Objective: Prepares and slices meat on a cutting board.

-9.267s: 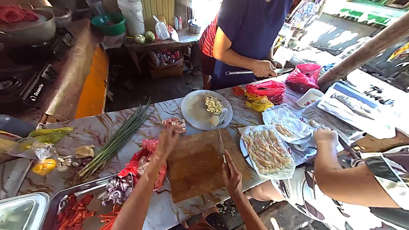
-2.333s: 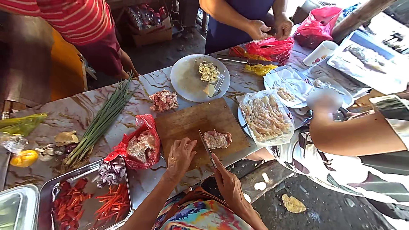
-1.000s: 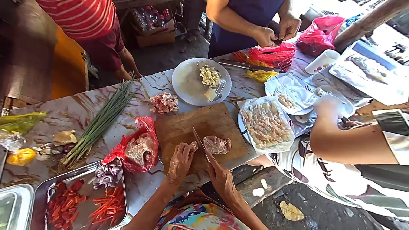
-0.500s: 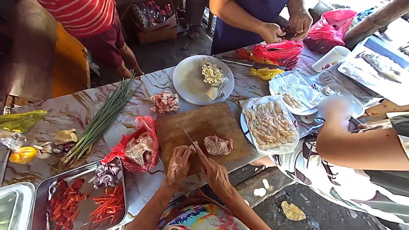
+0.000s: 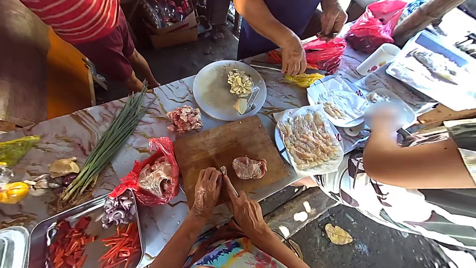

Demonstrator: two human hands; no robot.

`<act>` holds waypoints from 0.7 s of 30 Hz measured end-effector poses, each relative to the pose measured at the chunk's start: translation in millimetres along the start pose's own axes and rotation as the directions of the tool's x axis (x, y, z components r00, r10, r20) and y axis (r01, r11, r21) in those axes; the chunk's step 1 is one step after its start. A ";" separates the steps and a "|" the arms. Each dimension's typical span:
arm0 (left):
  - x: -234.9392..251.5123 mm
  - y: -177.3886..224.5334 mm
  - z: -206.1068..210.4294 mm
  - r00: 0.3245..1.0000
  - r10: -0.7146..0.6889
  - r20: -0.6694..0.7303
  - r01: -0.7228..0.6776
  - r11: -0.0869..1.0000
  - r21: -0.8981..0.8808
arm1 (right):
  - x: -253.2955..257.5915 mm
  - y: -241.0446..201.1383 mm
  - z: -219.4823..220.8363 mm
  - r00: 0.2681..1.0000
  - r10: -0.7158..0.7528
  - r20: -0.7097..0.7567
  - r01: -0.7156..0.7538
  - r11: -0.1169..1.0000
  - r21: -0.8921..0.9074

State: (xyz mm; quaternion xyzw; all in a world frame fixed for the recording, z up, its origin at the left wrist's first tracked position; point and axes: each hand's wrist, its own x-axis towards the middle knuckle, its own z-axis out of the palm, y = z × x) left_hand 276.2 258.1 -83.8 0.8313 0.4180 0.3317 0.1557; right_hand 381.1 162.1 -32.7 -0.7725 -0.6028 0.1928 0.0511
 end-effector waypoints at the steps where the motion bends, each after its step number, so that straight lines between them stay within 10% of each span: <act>1: 0.4 0.2 0.3 1.000 -0.003 0.000 0.003 1.000 -0.001 | -1.8 0.0 -2.2 0.999 0.016 0.035 -0.016 1.000 -0.003; 9: 6.4 -3.7 0.4 1.000 -0.007 0.007 0.007 1.000 0.020 | -31.2 11.9 -12.7 0.974 0.054 0.219 -0.048 0.998 -0.033; 21: -12.9 -7.0 -12.5 1.000 0.002 0.011 -0.001 0.997 -0.081 | -52.4 41.3 7.5 0.913 -0.102 -0.396 0.199 0.956 0.214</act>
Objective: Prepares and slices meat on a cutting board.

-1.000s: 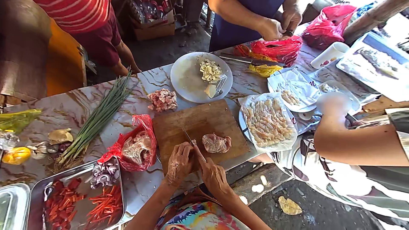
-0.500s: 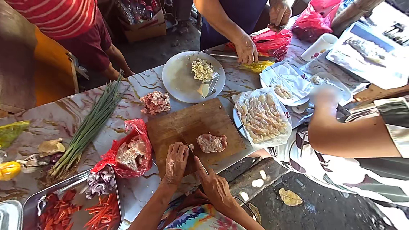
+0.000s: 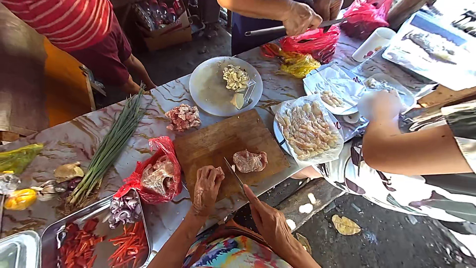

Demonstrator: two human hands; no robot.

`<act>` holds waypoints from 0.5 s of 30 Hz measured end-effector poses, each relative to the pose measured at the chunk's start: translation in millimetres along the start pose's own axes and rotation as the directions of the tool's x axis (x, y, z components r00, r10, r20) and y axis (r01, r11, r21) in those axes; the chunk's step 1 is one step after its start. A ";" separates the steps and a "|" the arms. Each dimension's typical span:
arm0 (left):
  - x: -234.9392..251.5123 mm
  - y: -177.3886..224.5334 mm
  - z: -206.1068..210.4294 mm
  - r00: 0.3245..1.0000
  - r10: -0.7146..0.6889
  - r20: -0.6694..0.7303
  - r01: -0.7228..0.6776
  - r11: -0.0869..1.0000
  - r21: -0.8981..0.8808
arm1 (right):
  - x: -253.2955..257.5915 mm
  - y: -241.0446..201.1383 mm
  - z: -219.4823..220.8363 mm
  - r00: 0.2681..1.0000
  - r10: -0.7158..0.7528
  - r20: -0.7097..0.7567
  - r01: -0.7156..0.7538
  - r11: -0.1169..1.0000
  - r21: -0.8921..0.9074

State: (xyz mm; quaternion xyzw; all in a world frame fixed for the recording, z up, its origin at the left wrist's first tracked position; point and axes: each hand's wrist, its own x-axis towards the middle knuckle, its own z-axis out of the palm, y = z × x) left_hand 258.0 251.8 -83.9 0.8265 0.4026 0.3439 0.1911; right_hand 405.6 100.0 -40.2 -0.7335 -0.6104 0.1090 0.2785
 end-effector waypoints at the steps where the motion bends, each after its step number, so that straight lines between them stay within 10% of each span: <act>1: -0.2 0.0 -3.3 1.000 -0.003 0.009 0.004 1.000 -0.019 | 6.3 -2.2 3.0 1.000 -0.015 -0.012 0.015 1.000 0.005; 15: -8.2 -3.1 -5.9 0.999 -0.007 -0.054 0.005 0.999 -0.031 | 45.4 -24.0 36.4 0.992 0.001 0.123 -0.006 0.999 0.037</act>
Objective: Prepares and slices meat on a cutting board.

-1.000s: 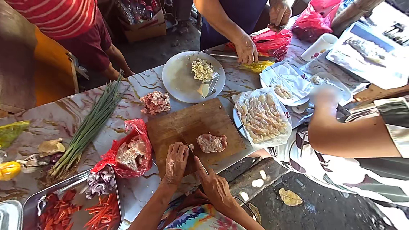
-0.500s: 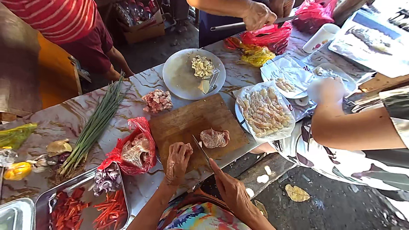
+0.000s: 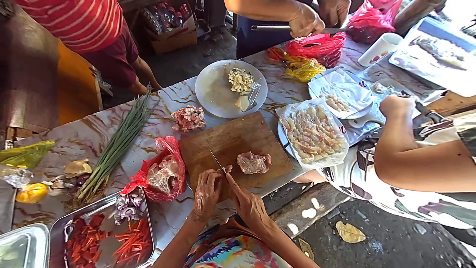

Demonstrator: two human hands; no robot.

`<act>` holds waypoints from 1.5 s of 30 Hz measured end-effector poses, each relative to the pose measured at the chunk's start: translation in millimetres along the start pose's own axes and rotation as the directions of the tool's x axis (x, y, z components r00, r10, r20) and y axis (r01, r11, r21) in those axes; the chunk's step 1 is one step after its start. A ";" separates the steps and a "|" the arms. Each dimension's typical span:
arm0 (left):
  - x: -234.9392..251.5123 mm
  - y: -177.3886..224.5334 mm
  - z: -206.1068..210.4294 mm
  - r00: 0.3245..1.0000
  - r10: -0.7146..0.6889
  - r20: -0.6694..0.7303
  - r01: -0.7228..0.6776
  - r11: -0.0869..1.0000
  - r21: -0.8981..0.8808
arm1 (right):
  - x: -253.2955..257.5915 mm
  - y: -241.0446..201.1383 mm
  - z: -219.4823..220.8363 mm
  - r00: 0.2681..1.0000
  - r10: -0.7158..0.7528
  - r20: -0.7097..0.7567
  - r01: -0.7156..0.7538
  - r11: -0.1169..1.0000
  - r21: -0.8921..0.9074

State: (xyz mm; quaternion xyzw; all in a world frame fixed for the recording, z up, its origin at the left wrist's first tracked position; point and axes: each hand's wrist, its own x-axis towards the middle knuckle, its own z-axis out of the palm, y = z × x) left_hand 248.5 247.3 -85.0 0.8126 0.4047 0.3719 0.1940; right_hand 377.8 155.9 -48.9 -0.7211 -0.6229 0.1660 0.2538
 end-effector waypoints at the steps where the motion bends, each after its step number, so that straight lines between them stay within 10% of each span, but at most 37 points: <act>1: -0.2 -0.3 0.2 1.000 0.007 0.002 -0.007 1.000 0.011 | -0.1 -1.7 0.3 0.999 0.021 0.029 -0.020 1.000 -0.015; 21: 11.3 -0.1 5.7 0.999 -0.033 0.014 0.032 0.997 0.074 | -60.6 9.0 -18.7 0.989 0.073 0.128 -0.041 0.971 -0.234; 28: 9.4 -1.0 -5.1 0.997 -0.057 0.054 0.069 0.964 -0.256 | -47.3 31.3 -23.2 0.997 -0.005 -0.072 0.000 0.997 -0.081; 38: 5.4 -7.1 -0.5 0.992 0.122 0.019 -0.123 0.991 0.059 | -29.4 17.5 -10.9 0.984 -0.024 -0.174 0.032 0.998 0.045; 45: 0.0 1.7 -16.3 0.993 -0.115 0.012 0.116 0.990 -0.077 | -21.3 -4.2 1.0 0.992 -0.018 -0.123 0.023 0.999 0.045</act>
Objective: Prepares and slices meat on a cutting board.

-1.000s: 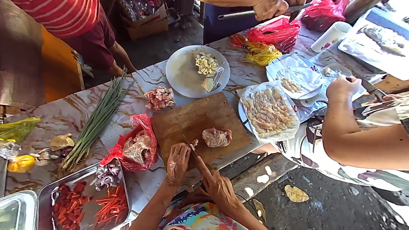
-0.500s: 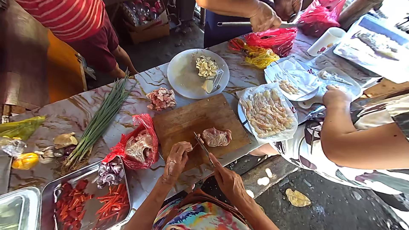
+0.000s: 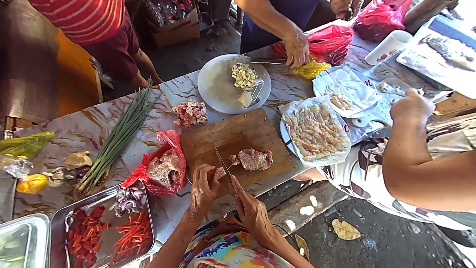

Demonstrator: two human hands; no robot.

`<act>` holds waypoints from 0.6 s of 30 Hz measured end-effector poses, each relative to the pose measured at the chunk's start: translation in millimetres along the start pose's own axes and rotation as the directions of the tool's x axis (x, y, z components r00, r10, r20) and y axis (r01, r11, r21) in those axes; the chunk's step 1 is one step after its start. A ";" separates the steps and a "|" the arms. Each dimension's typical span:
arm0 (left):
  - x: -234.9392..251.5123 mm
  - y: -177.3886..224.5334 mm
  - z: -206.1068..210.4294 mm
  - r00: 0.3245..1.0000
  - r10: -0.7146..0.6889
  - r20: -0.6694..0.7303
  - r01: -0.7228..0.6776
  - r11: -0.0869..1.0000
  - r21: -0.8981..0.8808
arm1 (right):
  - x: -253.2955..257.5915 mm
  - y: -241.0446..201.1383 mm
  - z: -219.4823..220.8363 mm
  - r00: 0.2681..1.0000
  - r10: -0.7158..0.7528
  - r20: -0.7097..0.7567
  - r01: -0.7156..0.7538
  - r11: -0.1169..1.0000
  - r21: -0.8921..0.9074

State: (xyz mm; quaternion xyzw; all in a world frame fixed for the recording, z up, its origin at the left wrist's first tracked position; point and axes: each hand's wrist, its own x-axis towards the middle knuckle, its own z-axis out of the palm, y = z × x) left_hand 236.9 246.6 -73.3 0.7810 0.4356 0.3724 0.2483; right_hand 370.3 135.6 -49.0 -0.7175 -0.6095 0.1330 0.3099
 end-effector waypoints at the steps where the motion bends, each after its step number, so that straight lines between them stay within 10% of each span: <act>1: -1.4 0.2 -1.9 1.000 -0.006 -0.012 0.006 1.000 -0.002 | 2.6 -2.1 3.7 1.000 -0.008 -0.006 0.008 1.000 -0.008; 18: 0.6 -7.4 9.9 0.986 0.141 0.089 -0.151 0.982 0.114 | 3.6 -9.9 13.3 0.982 0.104 0.156 -0.081 0.985 -0.151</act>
